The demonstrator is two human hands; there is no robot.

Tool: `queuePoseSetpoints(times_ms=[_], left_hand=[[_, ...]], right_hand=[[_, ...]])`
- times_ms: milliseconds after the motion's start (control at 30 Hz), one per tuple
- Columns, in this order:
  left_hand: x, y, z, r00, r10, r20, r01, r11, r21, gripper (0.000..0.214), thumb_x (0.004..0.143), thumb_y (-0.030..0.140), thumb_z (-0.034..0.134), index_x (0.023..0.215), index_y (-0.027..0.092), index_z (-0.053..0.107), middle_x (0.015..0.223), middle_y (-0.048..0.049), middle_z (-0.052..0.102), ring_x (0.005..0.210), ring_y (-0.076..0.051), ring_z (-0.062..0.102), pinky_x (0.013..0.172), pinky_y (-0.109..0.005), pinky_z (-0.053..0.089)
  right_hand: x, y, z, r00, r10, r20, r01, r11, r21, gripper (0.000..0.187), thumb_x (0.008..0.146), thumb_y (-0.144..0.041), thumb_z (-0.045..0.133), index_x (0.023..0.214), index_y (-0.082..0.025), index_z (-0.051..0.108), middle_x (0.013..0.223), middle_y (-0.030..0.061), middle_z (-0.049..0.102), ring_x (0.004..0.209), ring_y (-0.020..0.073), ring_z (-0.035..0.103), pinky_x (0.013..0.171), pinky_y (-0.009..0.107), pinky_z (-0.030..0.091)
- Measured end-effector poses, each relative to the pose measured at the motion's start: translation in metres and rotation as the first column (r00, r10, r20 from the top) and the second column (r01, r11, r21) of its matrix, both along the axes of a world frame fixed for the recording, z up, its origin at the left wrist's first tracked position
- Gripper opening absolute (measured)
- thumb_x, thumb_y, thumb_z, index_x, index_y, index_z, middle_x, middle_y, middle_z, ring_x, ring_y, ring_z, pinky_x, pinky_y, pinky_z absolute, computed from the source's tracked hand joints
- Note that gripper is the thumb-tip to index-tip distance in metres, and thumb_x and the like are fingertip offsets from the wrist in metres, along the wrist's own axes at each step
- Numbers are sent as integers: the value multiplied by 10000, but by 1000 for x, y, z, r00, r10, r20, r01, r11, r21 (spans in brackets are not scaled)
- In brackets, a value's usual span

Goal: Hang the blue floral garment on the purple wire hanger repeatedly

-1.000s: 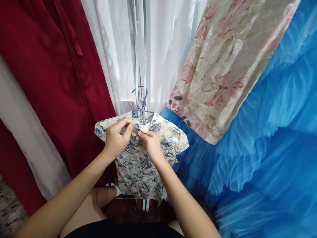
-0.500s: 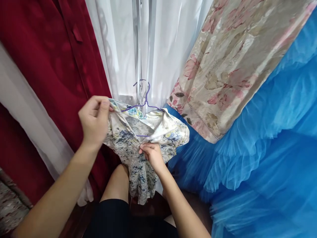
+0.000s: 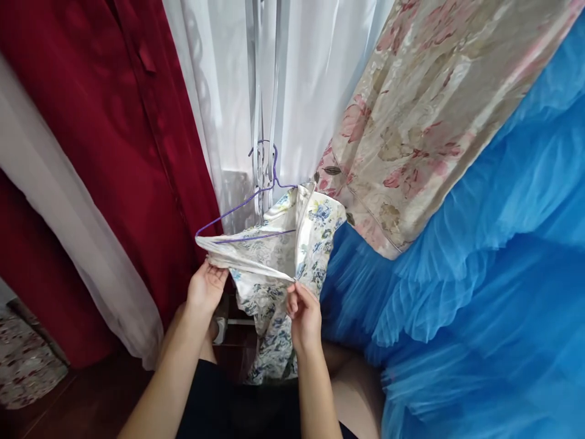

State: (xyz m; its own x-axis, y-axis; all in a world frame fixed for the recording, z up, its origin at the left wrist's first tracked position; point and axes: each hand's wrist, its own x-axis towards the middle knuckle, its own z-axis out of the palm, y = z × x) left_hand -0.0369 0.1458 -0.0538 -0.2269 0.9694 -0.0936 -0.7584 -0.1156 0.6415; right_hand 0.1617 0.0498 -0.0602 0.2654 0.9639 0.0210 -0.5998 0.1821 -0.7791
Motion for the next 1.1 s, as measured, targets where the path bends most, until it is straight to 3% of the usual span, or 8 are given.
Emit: queuePoseSetpoints(times_ms=[233, 400, 533, 733, 867, 967, 1033, 1100], left_hand=[[35, -51, -37, 947, 26, -321, 20, 990, 139, 297, 873, 467, 715, 927, 179, 664, 946, -42, 684, 936, -189, 654, 876, -317, 531], [51, -88, -21, 791, -9, -611, 233, 929, 288, 264, 1006, 415, 557, 1030, 200, 708, 1112, -78, 699, 1073, -219, 638, 962, -310, 473], [62, -105, -2, 658, -13, -753, 385, 865, 321, 261, 1020, 373, 531, 989, 198, 722, 1159, -94, 683, 1127, -240, 619, 1003, -334, 460], [33, -102, -5, 422, -197, -885, 547, 834, 74, 287, 1010, 450, 528, 1074, 201, 656, 1055, -76, 674, 977, -225, 643, 897, -337, 496], [-1, -118, -24, 207, -424, -882, 840, 538, -62, 454, 1016, 562, 455, 1317, 243, 569, 1176, -85, 665, 1083, -243, 629, 1013, -386, 473], [-23, -122, -43, -4, -312, -950, 930, 347, -118, 488, 893, 641, 620, 1070, 198, 724, 968, -86, 717, 939, -259, 657, 931, -361, 507], [-39, -109, -50, -77, -147, -986, 919, 374, -127, 453, 801, 651, 720, 825, 199, 742, 771, -59, 698, 770, -229, 640, 842, -338, 515], [-60, -86, -48, -156, 45, -987, 876, 467, -118, 422, 770, 609, 767, 647, 212, 692, 608, -19, 628, 670, -197, 593, 838, -336, 496]], right_hand=[[23, -20, -78, 940, -297, -170, 242, 928, -282, 232, 707, -376, 745, 704, -170, 639, 488, -96, 360, 415, 68, 301, 391, 192, 258], [12, -27, -79, 896, -406, 177, 440, 863, -249, 291, 758, -444, 766, 901, -194, 722, 800, 13, 692, 694, 171, 594, 605, 265, 465], [-14, -39, -56, 945, 61, 322, -21, 992, -126, 565, 888, -706, 582, 1097, -211, 754, 1192, 88, 727, 1248, 292, 568, 1068, 392, 411], [-25, -57, -42, 823, 550, 144, -528, 834, -161, 519, 770, -595, 805, 1116, -212, 747, 1053, 81, 743, 1060, 290, 654, 1016, 423, 441], [-2, -57, -21, 734, 668, 118, -653, 743, -147, 442, 679, -486, 896, 940, -180, 714, 830, 38, 685, 735, 185, 613, 760, 321, 490], [26, -51, 18, 576, 747, 332, -756, 641, -129, 390, 751, -462, 847, 722, -157, 607, 632, -27, 512, 573, 91, 411, 550, 218, 356], [48, -49, 51, 375, 770, 517, -844, 514, -153, 377, 802, -407, 805, 669, -159, 554, 600, -44, 436, 554, 77, 329, 503, 213, 287], [69, -49, 82, 296, 729, 618, -836, 510, -202, 330, 788, -389, 807, 723, -153, 586, 644, -31, 467, 581, 89, 357, 512, 217, 311]])
